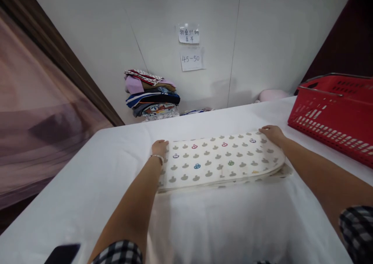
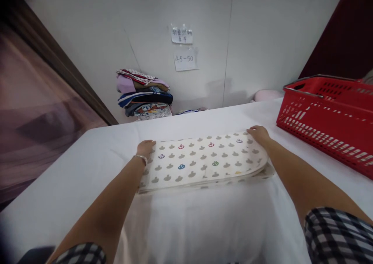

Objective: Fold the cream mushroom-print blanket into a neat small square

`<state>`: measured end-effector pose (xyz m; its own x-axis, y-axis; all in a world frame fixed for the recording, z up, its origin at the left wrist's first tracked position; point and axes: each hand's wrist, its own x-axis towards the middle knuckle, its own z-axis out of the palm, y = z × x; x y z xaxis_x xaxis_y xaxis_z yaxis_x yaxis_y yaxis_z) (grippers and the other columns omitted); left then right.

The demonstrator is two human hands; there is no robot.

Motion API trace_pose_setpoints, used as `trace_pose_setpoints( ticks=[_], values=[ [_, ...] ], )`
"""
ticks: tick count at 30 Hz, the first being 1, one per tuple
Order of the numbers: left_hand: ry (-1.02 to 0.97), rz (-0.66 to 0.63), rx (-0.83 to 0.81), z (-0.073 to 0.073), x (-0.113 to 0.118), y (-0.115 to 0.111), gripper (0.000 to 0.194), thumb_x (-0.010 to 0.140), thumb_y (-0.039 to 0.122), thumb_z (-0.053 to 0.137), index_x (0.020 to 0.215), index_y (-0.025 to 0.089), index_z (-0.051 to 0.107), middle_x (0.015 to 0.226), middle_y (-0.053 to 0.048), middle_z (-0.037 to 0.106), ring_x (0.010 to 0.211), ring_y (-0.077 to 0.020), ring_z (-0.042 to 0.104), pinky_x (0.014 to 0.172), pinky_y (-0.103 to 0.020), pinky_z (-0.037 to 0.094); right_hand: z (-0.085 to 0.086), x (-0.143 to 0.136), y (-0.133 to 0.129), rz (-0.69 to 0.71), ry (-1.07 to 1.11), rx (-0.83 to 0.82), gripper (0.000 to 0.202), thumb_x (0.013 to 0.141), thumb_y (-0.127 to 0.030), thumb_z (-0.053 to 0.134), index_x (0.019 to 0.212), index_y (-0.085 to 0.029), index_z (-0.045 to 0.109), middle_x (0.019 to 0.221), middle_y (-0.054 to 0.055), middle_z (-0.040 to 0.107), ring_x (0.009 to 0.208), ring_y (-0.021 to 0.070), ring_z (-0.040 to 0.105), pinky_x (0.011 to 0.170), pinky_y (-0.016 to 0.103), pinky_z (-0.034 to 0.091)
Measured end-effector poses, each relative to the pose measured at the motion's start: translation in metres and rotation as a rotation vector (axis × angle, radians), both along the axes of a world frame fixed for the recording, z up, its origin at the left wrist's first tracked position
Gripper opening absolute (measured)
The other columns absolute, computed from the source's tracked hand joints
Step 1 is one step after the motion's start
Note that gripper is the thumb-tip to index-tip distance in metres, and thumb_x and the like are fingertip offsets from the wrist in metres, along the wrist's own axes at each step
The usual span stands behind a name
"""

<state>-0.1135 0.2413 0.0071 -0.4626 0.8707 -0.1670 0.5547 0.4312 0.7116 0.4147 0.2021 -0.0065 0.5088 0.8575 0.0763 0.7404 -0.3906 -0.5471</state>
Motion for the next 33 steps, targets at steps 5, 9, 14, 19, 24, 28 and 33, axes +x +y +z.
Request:
trace_pose_setpoints(
  ticks=[5, 9, 14, 19, 24, 28, 33],
  values=[
    [0.047, 0.001, 0.02, -0.006, 0.003, -0.002, 0.033, 0.082, 0.031, 0.056, 0.112, 0.018, 0.061, 0.109, -0.009, 0.068, 0.089, -0.0186, 0.067, 0.067, -0.024, 0.05, -0.011, -0.002, -0.006, 0.017, -0.069, -0.059, 0.033, 0.079, -0.046, 0.056, 0.094, -0.02, 0.07, 0.104, 0.011, 0.068, 0.099, 0.0278, 0.061, 0.083, 0.038, 0.047],
    [0.083, -0.036, 0.023, 0.0, 0.005, -0.007, 0.038, 0.083, 0.034, 0.054, 0.116, 0.017, 0.06, 0.112, -0.01, 0.067, 0.093, -0.0212, 0.066, 0.076, -0.029, 0.051, -0.001, -0.005, -0.01, 0.1, -0.202, -0.11, 0.048, 0.084, -0.051, 0.046, 0.109, -0.016, 0.067, 0.107, 0.016, 0.067, 0.101, 0.0338, 0.06, 0.083, 0.046, 0.048],
    [0.424, -0.345, 0.169, 0.009, 0.013, -0.05, 0.05, 0.088, 0.045, 0.047, 0.129, 0.016, 0.052, 0.14, -0.013, 0.047, 0.13, -0.0279, 0.041, 0.107, -0.04, 0.034, 0.008, -0.033, -0.047, 0.423, -0.367, 0.152, 0.056, 0.088, -0.053, 0.039, 0.127, -0.016, 0.055, 0.128, 0.017, 0.056, 0.116, 0.0323, 0.054, 0.096, 0.047, 0.044],
    [0.631, -0.651, 0.148, -0.012, 0.015, -0.107, 0.056, 0.09, 0.051, 0.042, 0.138, 0.024, 0.043, 0.153, -0.007, 0.027, 0.142, -0.0274, 0.019, 0.114, -0.05, 0.014, -0.027, -0.058, -0.11, 0.626, -0.527, 0.081, 0.061, 0.089, -0.06, 0.036, 0.138, -0.025, 0.045, 0.147, 0.011, 0.039, 0.135, 0.0324, 0.032, 0.104, 0.056, 0.032],
    [0.63, -0.663, 0.073, -0.017, 0.015, -0.112, 0.059, 0.091, 0.054, 0.035, 0.142, 0.024, 0.038, 0.154, -0.006, 0.024, 0.143, -0.0269, 0.016, 0.114, -0.054, 0.012, -0.036, -0.057, -0.122, 0.56, -0.507, -0.057, 0.061, 0.089, -0.057, 0.033, 0.138, -0.024, 0.046, 0.149, 0.01, 0.034, 0.138, 0.0306, 0.026, 0.107, 0.055, 0.027],
    [0.536, -0.648, 0.057, -0.007, 0.009, -0.111, 0.057, 0.092, 0.054, 0.033, 0.142, 0.026, 0.038, 0.153, -0.007, 0.027, 0.143, -0.025, 0.018, 0.113, -0.051, 0.015, -0.024, -0.048, -0.125, 0.545, -0.442, -0.03, 0.058, 0.091, -0.054, 0.031, 0.138, -0.023, 0.047, 0.147, 0.012, 0.037, 0.137, 0.0305, 0.03, 0.106, 0.054, 0.031],
    [0.526, -0.677, 0.131, -0.012, -0.002, -0.131, 0.054, 0.092, 0.053, 0.034, 0.141, 0.03, 0.039, 0.153, -0.004, 0.028, 0.143, -0.0248, 0.018, 0.114, -0.051, 0.011, -0.032, -0.034, -0.145, 0.469, -0.443, 0.002, 0.054, 0.091, -0.053, 0.031, 0.133, -0.024, 0.051, 0.147, 0.011, 0.038, 0.137, 0.0326, 0.029, 0.105, 0.059, 0.029]
  ],
)
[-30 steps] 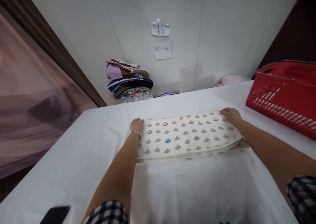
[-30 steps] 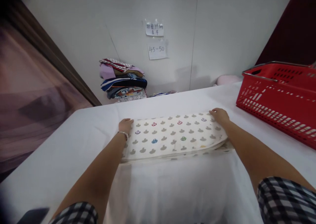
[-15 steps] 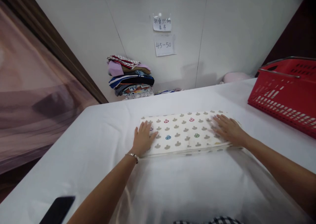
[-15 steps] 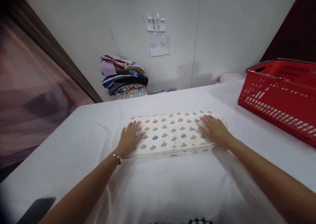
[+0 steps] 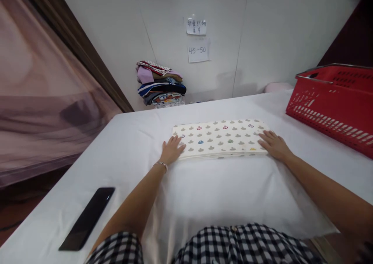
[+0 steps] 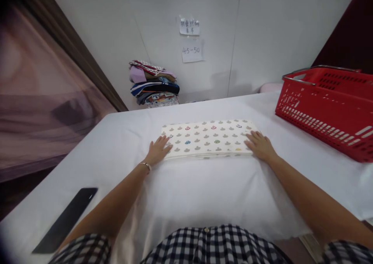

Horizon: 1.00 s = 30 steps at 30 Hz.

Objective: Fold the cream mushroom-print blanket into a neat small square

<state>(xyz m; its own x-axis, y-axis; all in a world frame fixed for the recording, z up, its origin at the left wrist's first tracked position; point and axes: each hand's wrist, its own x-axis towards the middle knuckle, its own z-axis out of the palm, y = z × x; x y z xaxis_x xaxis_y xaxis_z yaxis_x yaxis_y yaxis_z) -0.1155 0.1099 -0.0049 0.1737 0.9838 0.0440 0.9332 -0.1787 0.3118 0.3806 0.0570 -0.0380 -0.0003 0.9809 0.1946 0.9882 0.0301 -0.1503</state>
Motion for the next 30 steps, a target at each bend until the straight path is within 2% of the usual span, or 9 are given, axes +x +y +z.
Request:
trace_pose_setpoints(
  ticks=[5, 9, 11, 13, 15, 18, 22, 26, 30],
  values=[
    [-0.043, 0.084, -0.023, -0.005, -0.001, -0.01, 0.047, 0.094, 0.048, 0.036, 0.137, 0.03, 0.044, 0.152, -0.002, 0.031, 0.142, -0.0229, 0.02, 0.114, -0.05, 0.012, 0.004, 0.003, -0.001, -0.02, 0.025, -0.052, 0.051, 0.09, -0.052, 0.033, 0.128, -0.025, 0.055, 0.146, 0.011, 0.04, 0.136, 0.0348, 0.03, 0.103, 0.063, 0.026],
    [-0.092, 0.153, 0.176, 0.004, 0.005, -0.024, 0.04, 0.094, 0.041, 0.041, 0.127, 0.023, 0.055, 0.143, -0.007, 0.046, 0.135, -0.0231, 0.033, 0.112, -0.042, 0.023, 0.018, -0.015, -0.002, 0.037, 0.027, 0.039, 0.047, 0.091, -0.048, 0.036, 0.124, -0.021, 0.058, 0.14, 0.014, 0.046, 0.133, 0.0377, 0.033, 0.103, 0.064, 0.023],
    [-0.124, 0.076, 0.281, 0.005, 0.016, -0.037, 0.035, 0.093, 0.036, 0.044, 0.119, 0.019, 0.06, 0.131, -0.008, 0.057, 0.126, -0.0213, 0.044, 0.108, -0.037, 0.03, 0.024, -0.037, -0.005, 0.158, 0.076, 0.142, 0.044, 0.091, -0.044, 0.037, 0.119, -0.02, 0.06, 0.132, 0.014, 0.055, 0.129, 0.0349, 0.04, 0.105, 0.057, 0.028],
    [-0.148, -0.08, 0.328, 0.002, 0.032, -0.051, 0.029, 0.092, 0.034, 0.05, 0.112, 0.019, 0.064, 0.121, -0.008, 0.062, 0.116, -0.0198, 0.051, 0.104, -0.035, 0.034, 0.027, -0.066, -0.009, 0.342, 0.148, 0.186, 0.04, 0.091, -0.041, 0.038, 0.114, -0.021, 0.063, 0.121, 0.012, 0.062, 0.121, 0.0307, 0.049, 0.103, 0.05, 0.036],
    [-0.157, -0.211, 0.344, -0.004, 0.051, -0.062, 0.025, 0.09, 0.032, 0.054, 0.109, 0.02, 0.065, 0.115, -0.007, 0.064, 0.11, -0.0197, 0.052, 0.099, -0.036, 0.037, 0.027, -0.094, -0.014, 0.502, 0.188, 0.186, 0.038, 0.09, -0.043, 0.04, 0.109, -0.023, 0.066, 0.115, 0.009, 0.065, 0.113, 0.0279, 0.055, 0.099, 0.046, 0.042],
    [-0.146, -0.292, 0.341, -0.012, 0.078, -0.067, 0.021, 0.088, 0.029, 0.057, 0.105, 0.023, 0.067, 0.111, -0.006, 0.063, 0.106, -0.0206, 0.053, 0.093, -0.037, 0.04, 0.025, -0.12, -0.018, 0.609, 0.183, 0.194, 0.036, 0.089, -0.044, 0.044, 0.106, -0.024, 0.068, 0.114, 0.008, 0.065, 0.107, 0.0263, 0.057, 0.094, 0.044, 0.045],
    [-0.153, -0.303, 0.285, -0.018, 0.093, -0.061, 0.016, 0.088, 0.026, 0.058, 0.099, 0.024, 0.069, 0.107, -0.005, 0.063, 0.1, -0.0204, 0.054, 0.088, -0.037, 0.042, 0.018, -0.125, -0.018, 0.615, 0.157, 0.193, 0.033, 0.091, -0.038, 0.042, 0.104, -0.025, 0.07, 0.109, 0.007, 0.065, 0.103, 0.0262, 0.056, 0.089, 0.045, 0.048],
    [-0.245, -0.272, 0.244, -0.021, 0.093, -0.058, 0.017, 0.089, 0.031, 0.057, 0.097, 0.023, 0.07, 0.102, -0.003, 0.065, 0.097, -0.018, 0.055, 0.089, -0.034, 0.042, 0.011, -0.123, -0.017, 0.57, 0.217, 0.216, 0.034, 0.092, -0.039, 0.041, 0.103, -0.025, 0.07, 0.107, 0.008, 0.065, 0.101, 0.0254, 0.057, 0.089, 0.043, 0.049],
    [-0.251, -0.286, 0.283, -0.023, 0.092, -0.06, 0.019, 0.086, 0.032, 0.061, 0.1, 0.022, 0.069, 0.105, -0.004, 0.064, 0.099, -0.0184, 0.054, 0.091, -0.033, 0.041, 0.008, -0.124, -0.016, 0.537, 0.273, 0.205, 0.037, 0.093, -0.04, 0.038, 0.103, -0.025, 0.07, 0.106, 0.008, 0.065, 0.101, 0.0255, 0.057, 0.089, 0.044, 0.048]
  ],
)
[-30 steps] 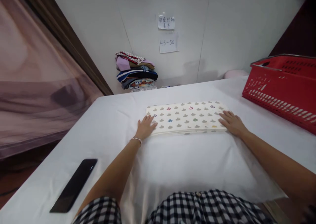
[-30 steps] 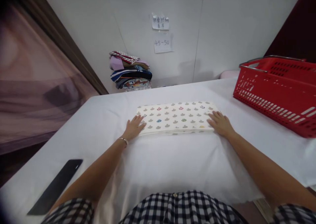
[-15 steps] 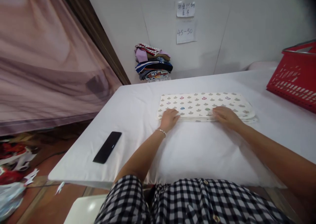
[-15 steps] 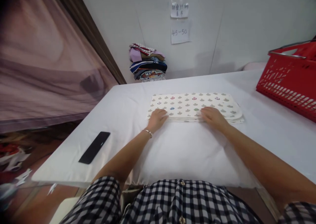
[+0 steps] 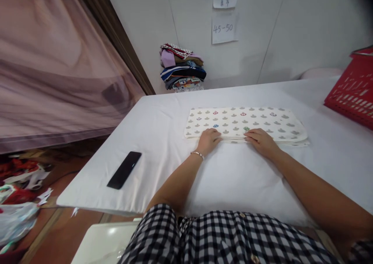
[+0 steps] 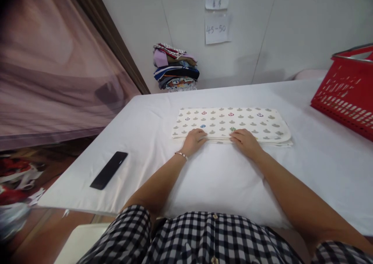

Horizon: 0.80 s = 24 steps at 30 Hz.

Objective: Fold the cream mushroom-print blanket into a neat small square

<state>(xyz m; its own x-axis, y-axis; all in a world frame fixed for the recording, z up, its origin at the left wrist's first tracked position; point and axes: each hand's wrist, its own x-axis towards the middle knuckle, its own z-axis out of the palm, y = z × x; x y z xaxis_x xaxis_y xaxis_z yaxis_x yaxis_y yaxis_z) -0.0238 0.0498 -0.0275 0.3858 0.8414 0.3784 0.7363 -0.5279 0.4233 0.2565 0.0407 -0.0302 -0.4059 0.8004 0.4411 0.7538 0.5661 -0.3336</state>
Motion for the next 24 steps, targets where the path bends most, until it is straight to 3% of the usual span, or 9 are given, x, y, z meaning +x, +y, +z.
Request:
trace_pose_setpoints(
  ticks=[6, 14, 24],
  values=[
    [0.076, -0.009, 0.026, -0.0003, 0.0013, 0.0001, 0.02, 0.085, 0.031, 0.063, 0.103, 0.023, 0.068, 0.107, -0.005, 0.062, 0.099, -0.0203, 0.053, 0.089, -0.035, 0.042, 0.0003, -0.0014, 0.0003, -0.009, 0.01, -0.006, 0.035, 0.094, -0.038, 0.037, 0.098, -0.026, 0.069, 0.103, 0.007, 0.066, 0.098, 0.0253, 0.057, 0.089, 0.045, 0.048],
    [-0.003, 0.013, -0.033, 0.0006, -0.0002, 0.0033, 0.02, 0.091, 0.032, 0.053, 0.096, 0.023, 0.07, 0.097, -0.004, 0.063, 0.093, -0.0174, 0.055, 0.086, -0.033, 0.043, 0.0003, -0.0023, -0.0027, -0.043, 0.067, -0.039, 0.029, 0.092, -0.035, 0.042, 0.096, -0.024, 0.069, 0.103, 0.006, 0.066, 0.098, 0.0238, 0.058, 0.086, 0.041, 0.048],
    [0.012, -0.012, 0.087, 0.0014, 0.0017, -0.0006, 0.014, 0.09, 0.026, 0.054, 0.094, 0.021, 0.066, 0.098, -0.005, 0.063, 0.092, -0.0183, 0.054, 0.083, -0.034, 0.043, -0.0042, -0.0006, -0.0043, -0.008, 0.177, 0.037, 0.018, 0.089, -0.031, 0.052, 0.096, -0.026, 0.068, 0.102, 0.005, 0.065, 0.097, 0.0231, 0.059, 0.085, 0.041, 0.049]
  ],
)
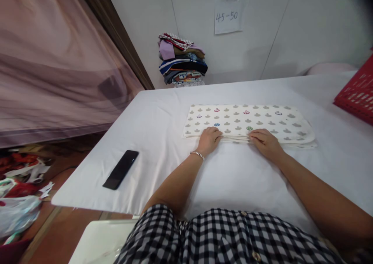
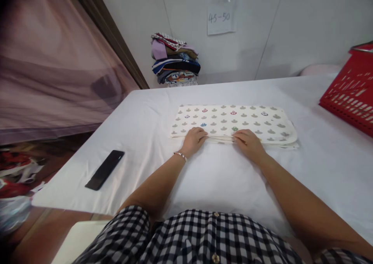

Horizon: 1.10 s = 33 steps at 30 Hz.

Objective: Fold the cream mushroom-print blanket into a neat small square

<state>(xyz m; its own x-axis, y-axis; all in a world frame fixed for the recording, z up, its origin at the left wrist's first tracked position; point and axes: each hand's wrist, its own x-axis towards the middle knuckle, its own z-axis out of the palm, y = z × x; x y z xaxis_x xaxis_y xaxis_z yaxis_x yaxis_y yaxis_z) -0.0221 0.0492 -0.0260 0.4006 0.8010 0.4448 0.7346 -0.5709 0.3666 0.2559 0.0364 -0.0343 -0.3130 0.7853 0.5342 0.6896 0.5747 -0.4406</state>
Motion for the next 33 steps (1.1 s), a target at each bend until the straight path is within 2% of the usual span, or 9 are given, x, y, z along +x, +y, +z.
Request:
trace_pose_setpoints(
  ticks=[6, 8, 11, 16, 25, 33],
  values=[
    [-0.038, -0.031, 0.075, -0.002, 0.003, -0.001, 0.007, 0.088, 0.023, 0.057, 0.088, 0.021, 0.064, 0.11, -0.006, 0.061, 0.105, -0.0191, 0.052, 0.088, -0.035, 0.042, -0.003, -0.001, 0.0, -0.007, 0.043, 0.046, 0.016, 0.089, -0.026, 0.051, 0.095, -0.025, 0.066, 0.1, 0.005, 0.064, 0.096, 0.0222, 0.058, 0.084, 0.039, 0.05],
    [-0.035, -0.027, 0.071, -0.003, 0.004, -0.001, 0.007, 0.088, 0.024, 0.058, 0.091, 0.021, 0.064, 0.111, -0.006, 0.061, 0.106, -0.019, 0.052, 0.089, -0.035, 0.042, -0.003, -0.002, -0.001, 0.006, 0.031, 0.064, 0.016, 0.089, -0.024, 0.051, 0.094, -0.024, 0.065, 0.099, 0.005, 0.064, 0.096, 0.022, 0.058, 0.085, 0.039, 0.049],
    [-0.017, 0.007, 0.037, -0.004, 0.005, 0.0, 0.011, 0.088, 0.026, 0.059, 0.097, 0.022, 0.064, 0.106, -0.005, 0.063, 0.101, -0.019, 0.053, 0.087, -0.034, 0.042, -0.001, -0.003, -0.003, 0.018, 0.011, 0.09, 0.015, 0.089, -0.022, 0.05, 0.094, -0.023, 0.065, 0.099, 0.006, 0.064, 0.095, 0.0222, 0.058, 0.085, 0.039, 0.049],
    [0.032, 0.019, -0.021, -0.002, 0.006, 0.002, 0.016, 0.092, 0.027, 0.052, 0.086, 0.02, 0.066, 0.094, -0.004, 0.064, 0.091, -0.0174, 0.054, 0.083, -0.033, 0.042, 0.001, -0.005, -0.004, 0.008, -0.066, 0.151, 0.018, 0.09, -0.022, 0.048, 0.094, -0.02, 0.066, 0.097, 0.009, 0.065, 0.092, 0.0235, 0.057, 0.083, 0.041, 0.048],
    [0.215, 0.016, 0.017, 0.004, 0.006, -0.001, 0.018, 0.094, 0.028, 0.049, 0.092, 0.021, 0.065, 0.098, -0.004, 0.063, 0.091, -0.0177, 0.053, 0.08, -0.033, 0.04, 0.001, -0.003, -0.001, 0.045, -0.195, 0.136, 0.02, 0.091, -0.026, 0.048, 0.098, -0.019, 0.066, 0.099, 0.009, 0.066, 0.092, 0.0238, 0.057, 0.082, 0.041, 0.048],
    [0.24, 0.077, 0.018, 0.007, 0.01, 0.002, 0.024, 0.097, 0.028, 0.042, 0.088, 0.018, 0.062, 0.093, -0.006, 0.064, 0.088, -0.018, 0.054, 0.076, -0.031, 0.04, 0.002, -0.008, -0.002, -0.022, -0.13, 0.127, 0.019, 0.091, -0.025, 0.046, 0.093, -0.02, 0.065, 0.093, 0.008, 0.066, 0.088, 0.0227, 0.058, 0.078, 0.038, 0.048]
  ],
)
